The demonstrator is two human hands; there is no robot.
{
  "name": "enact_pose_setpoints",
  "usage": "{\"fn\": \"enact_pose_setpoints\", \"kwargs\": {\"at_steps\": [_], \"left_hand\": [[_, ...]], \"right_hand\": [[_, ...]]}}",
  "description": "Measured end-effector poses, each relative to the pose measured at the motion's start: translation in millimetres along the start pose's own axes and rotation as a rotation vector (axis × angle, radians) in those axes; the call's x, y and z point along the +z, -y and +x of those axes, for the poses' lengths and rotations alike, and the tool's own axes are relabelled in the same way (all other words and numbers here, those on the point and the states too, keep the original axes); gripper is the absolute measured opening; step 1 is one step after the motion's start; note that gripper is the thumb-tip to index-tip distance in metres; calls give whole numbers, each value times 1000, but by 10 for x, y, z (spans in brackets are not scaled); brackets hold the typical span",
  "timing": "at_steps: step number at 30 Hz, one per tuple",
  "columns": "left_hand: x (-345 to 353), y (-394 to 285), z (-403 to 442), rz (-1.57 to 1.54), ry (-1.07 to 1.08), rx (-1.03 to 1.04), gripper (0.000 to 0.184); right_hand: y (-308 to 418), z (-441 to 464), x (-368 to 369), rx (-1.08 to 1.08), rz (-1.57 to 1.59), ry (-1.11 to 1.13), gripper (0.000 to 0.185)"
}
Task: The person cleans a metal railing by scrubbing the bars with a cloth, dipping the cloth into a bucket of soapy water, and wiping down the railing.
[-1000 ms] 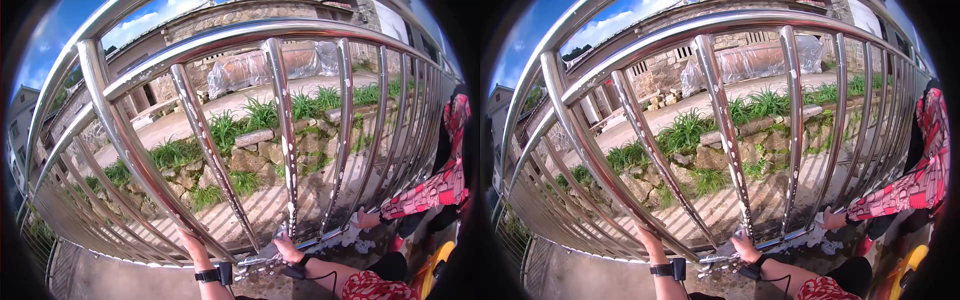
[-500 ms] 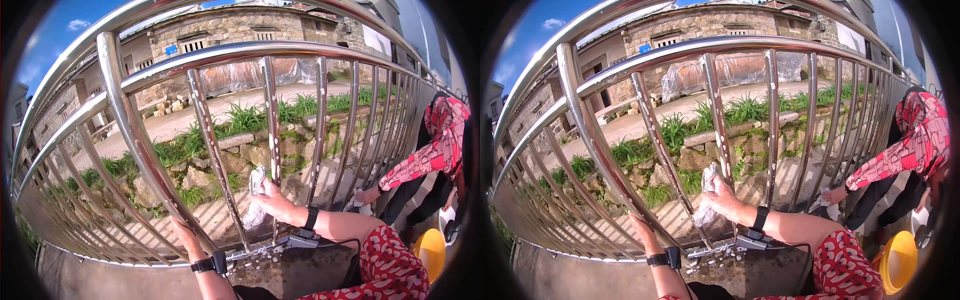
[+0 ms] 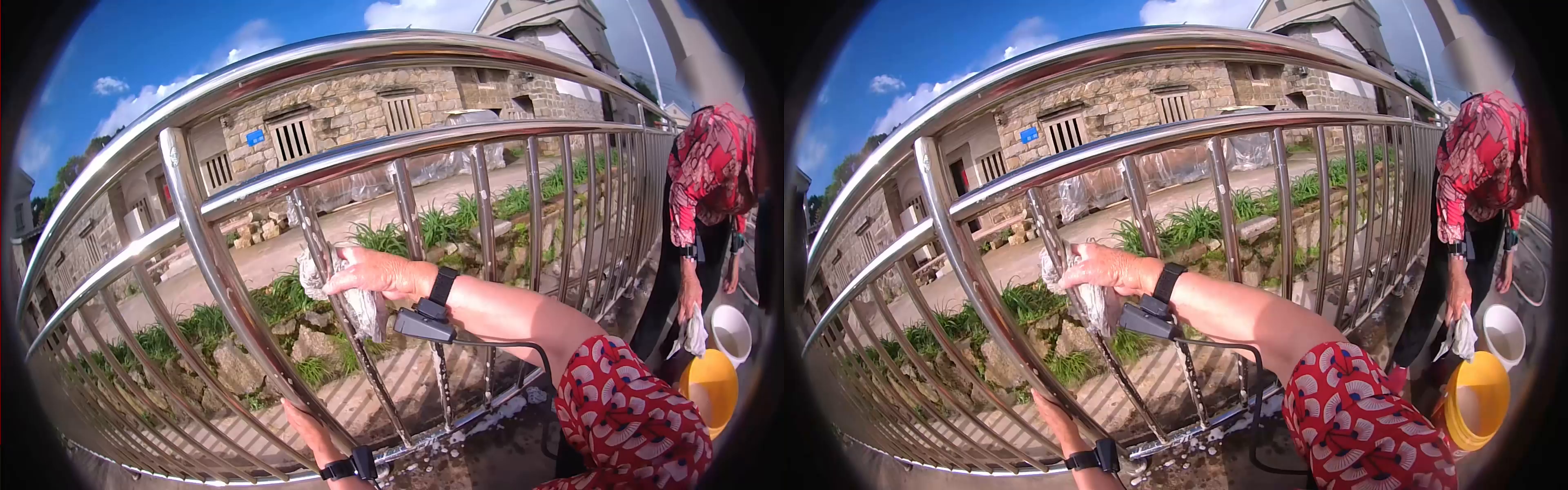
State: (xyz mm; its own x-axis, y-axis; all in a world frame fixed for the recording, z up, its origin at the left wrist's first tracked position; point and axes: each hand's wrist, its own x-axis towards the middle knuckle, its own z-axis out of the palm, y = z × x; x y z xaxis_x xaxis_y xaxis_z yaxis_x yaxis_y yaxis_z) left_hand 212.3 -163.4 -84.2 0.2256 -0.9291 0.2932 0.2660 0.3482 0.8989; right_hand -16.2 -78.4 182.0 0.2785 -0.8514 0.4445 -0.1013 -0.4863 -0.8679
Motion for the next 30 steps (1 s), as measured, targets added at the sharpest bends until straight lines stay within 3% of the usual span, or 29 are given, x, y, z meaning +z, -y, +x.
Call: {"fn": "enact_pose_setpoints", "kwargs": {"at_steps": [1, 3, 4, 6, 7, 8, 9, 10, 11, 12, 13, 17, 19, 21, 23, 26, 27, 29, 30], "left_hand": [[5, -3, 31, -92, 33, -56, 63], [2, -66, 0, -115, 82, -79, 64], [-29, 18, 12, -99, 17, -53, 64], [79, -2, -42, -33, -106, 77, 62], [211, -305, -167, -124, -99, -29, 57], [122, -62, -36, -151, -63, 84, 52], [27, 174, 134, -184, -31, 193, 48], [148, -32, 114, -41, -84, 313, 50], [213, -364, 46, 102, -143, 436, 52], [269, -567, 99, 143, -106, 519, 49], [326, -768, 211, 180, -65, 601, 46], [455, -1688, 749, 77, 49, 465, 45], [537, -2145, 669, 111, 245, 323, 40], [680, -2170, 777, 32, 262, 325, 39], [488, -2026, 1219, 257, 365, 249, 41], [295, -1991, 1344, 276, 417, 235, 42], [293, -2009, 1354, 277, 448, 227, 43], [417, -2085, 1097, 275, 498, 202, 43], [525, -2187, 659, 306, 385, 249, 48]], "right_hand": [[-253, -140, 32, 150, -26, -42, 38], [-815, -400, 118, 247, 9, 92, 21], [-1061, -578, 170, 190, -22, 88, 21], [-1639, -789, 294, 348, 82, 96, 24], [-1954, -878, 317, 241, 80, 133, 22], [-1911, -932, 392, 524, 59, 63, 25], [-1893, -1037, 476, 313, 69, 19, 31], [-2110, -1012, 533, 322, 138, -52, 32], [-1879, -1097, 538, 212, 185, -43, 27], [-2036, -1008, 468, 275, 60, 85, 27], [-2197, -965, 494, 300, 23, 59, 37], [-2083, -926, 518, 345, -114, 38, 44], [-2044, -895, 531, 346, -201, 49, 47], [-2059, -928, 571, 249, -311, 14, 49], [-1885, -1095, 614, 336, -305, 19, 53], [-1882, -1470, 667, 201, -282, -217, 46], [-1736, -1614, 572, 290, -304, -70, 47], [-1753, -1971, 438, 294, -302, 14, 43], [-1861, -2151, 368, 310, -259, 69, 42]]}}
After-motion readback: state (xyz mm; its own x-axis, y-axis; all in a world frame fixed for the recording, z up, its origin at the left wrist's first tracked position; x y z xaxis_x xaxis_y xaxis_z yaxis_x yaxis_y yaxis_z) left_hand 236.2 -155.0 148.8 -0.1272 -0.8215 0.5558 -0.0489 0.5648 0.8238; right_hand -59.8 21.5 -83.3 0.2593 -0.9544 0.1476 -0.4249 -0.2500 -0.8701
